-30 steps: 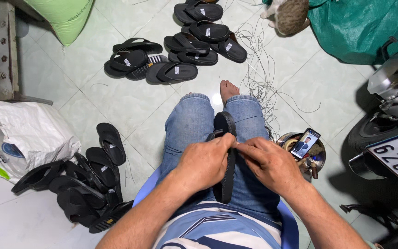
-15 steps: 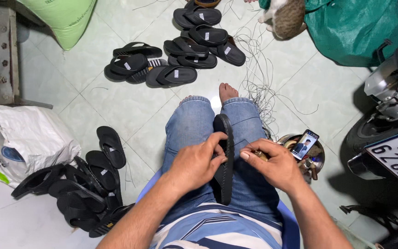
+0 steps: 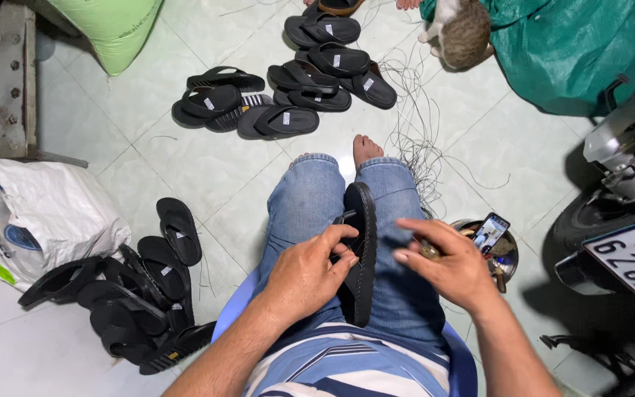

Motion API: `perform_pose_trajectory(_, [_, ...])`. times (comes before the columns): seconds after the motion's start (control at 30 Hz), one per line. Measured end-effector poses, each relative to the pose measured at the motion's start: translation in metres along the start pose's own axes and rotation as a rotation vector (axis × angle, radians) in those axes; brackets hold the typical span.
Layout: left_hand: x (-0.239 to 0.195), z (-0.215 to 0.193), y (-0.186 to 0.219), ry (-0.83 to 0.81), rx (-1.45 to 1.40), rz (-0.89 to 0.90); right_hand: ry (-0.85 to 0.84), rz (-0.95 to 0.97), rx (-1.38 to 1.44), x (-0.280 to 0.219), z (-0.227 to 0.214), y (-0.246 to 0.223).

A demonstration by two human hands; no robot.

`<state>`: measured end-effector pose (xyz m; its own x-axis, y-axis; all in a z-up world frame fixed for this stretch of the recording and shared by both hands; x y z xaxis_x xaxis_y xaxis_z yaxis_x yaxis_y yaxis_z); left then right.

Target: The person sits on a blue plastic chair and sews a black flip-flop using a needle and thread. They hold the slipper on their lap and repeatedly pass the needle through the strap to attach it to the sole. Several other flip-flops are scattered on the floor nearby.

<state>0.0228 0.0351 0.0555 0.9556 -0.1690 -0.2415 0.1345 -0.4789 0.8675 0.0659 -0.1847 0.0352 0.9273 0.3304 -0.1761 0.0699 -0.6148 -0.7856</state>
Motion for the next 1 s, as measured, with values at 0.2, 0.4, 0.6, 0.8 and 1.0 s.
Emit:
perform_pose_trajectory(0.2, [-0.003, -0.005, 0.002, 0.024, -0.003, 0.0, 0.04, -0.25, 0.12, 0.01, 0.013, -0.006])
perform_pose_trajectory(0.4, [-0.006, -0.013, 0.002, -0.012, 0.011, -0.061, -0.045, -0.283, 0.377, 0.011, 0.026, -0.014])
perform_pose_trajectory(0.6, [-0.004, -0.015, -0.011, -0.075, -0.305, -0.312, -0.124, -0.072, 0.73, 0.01, 0.046, -0.005])
perform_pose_trajectory(0.8, [0.011, 0.0, -0.013, 0.024, -0.893, -0.308, 0.0, -0.149, 0.182, 0.025, 0.041, -0.014])
perform_pose_trajectory(1.0, [0.004, -0.029, 0.007, -0.077, 0.136, -0.3, 0.848, 0.307, 1.494, 0.034, -0.11, 0.085])
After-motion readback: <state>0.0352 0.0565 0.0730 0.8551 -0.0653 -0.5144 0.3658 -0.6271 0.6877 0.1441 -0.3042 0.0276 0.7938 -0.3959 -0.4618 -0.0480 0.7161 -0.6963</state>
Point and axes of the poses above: each hand's wrist, its own x-axis towards the middle knuckle, its own z-axis out of the palm, y = z × x, the point moved 2 cm from there along x, towards the middle knuckle, and after that the axes turned 7 degrees about -x, right-handed, at the moved point
